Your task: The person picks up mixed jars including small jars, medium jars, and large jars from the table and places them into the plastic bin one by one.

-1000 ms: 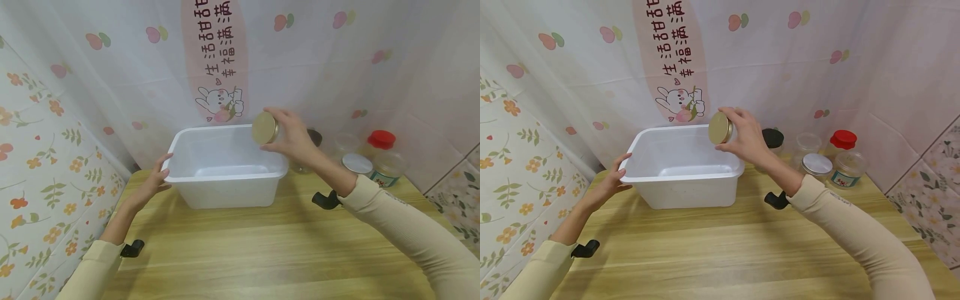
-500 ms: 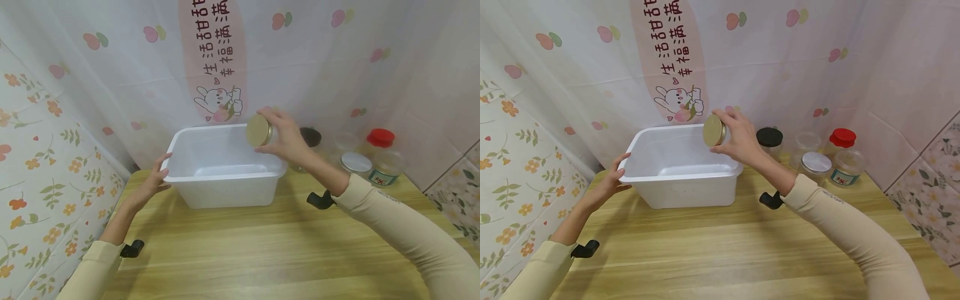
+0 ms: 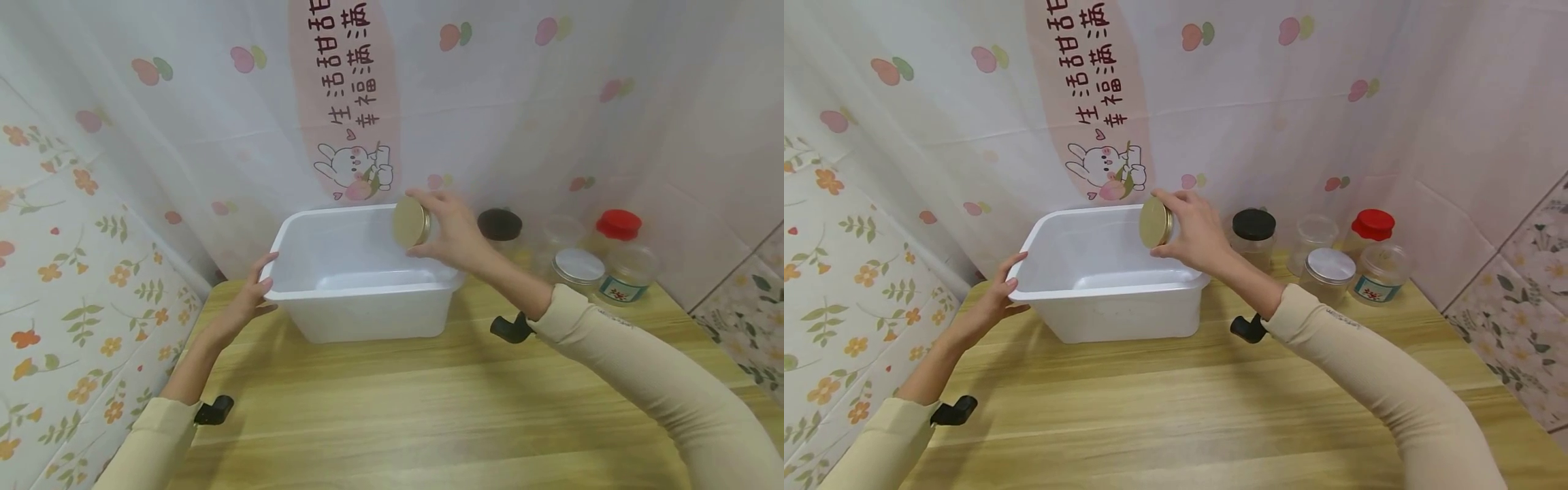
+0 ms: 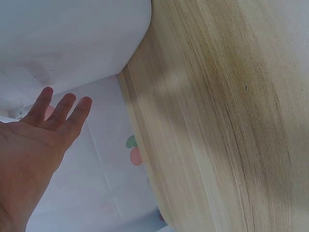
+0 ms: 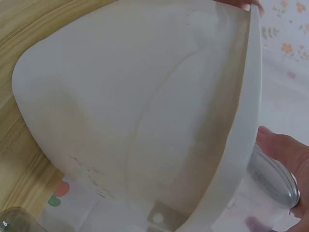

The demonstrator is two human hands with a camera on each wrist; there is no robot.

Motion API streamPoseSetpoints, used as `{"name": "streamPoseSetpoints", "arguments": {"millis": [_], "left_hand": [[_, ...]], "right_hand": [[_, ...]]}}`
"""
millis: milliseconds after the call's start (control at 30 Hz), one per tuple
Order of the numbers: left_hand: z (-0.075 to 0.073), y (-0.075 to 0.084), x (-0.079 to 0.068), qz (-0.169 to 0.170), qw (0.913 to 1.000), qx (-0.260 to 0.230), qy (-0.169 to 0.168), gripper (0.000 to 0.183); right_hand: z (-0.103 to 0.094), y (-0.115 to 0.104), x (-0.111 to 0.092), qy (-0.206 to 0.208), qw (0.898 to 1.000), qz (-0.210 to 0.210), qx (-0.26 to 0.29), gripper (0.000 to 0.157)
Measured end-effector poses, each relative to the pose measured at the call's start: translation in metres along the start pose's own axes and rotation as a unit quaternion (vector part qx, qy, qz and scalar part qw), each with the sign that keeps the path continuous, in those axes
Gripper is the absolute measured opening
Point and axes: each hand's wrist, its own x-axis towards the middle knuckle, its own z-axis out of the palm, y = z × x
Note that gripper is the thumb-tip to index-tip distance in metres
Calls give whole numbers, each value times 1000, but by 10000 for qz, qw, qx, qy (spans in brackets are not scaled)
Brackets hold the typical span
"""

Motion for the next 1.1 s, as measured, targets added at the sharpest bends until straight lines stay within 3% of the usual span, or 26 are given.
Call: {"name": "streamPoseSetpoints", "arguments": {"millis": [367,567,767,1100], "left_hand": [[-1,-1,-2,35,10000,35,-14,60],[0,-1,-2,46,10000,45,-25,59],[-1,-2,-2,64,10000,63,-16,59],[-1,-4,2,-4,10000,33,21,59]], "right_hand": [[13,-5,2,-327,9981,-51,-517,99],[16,0,-2,-655,9951,-67,-740,121],[16,8,-8,-859,9954,-70,-424,132],[10,22,-11,-778,9969,-83,-2,123]]}}
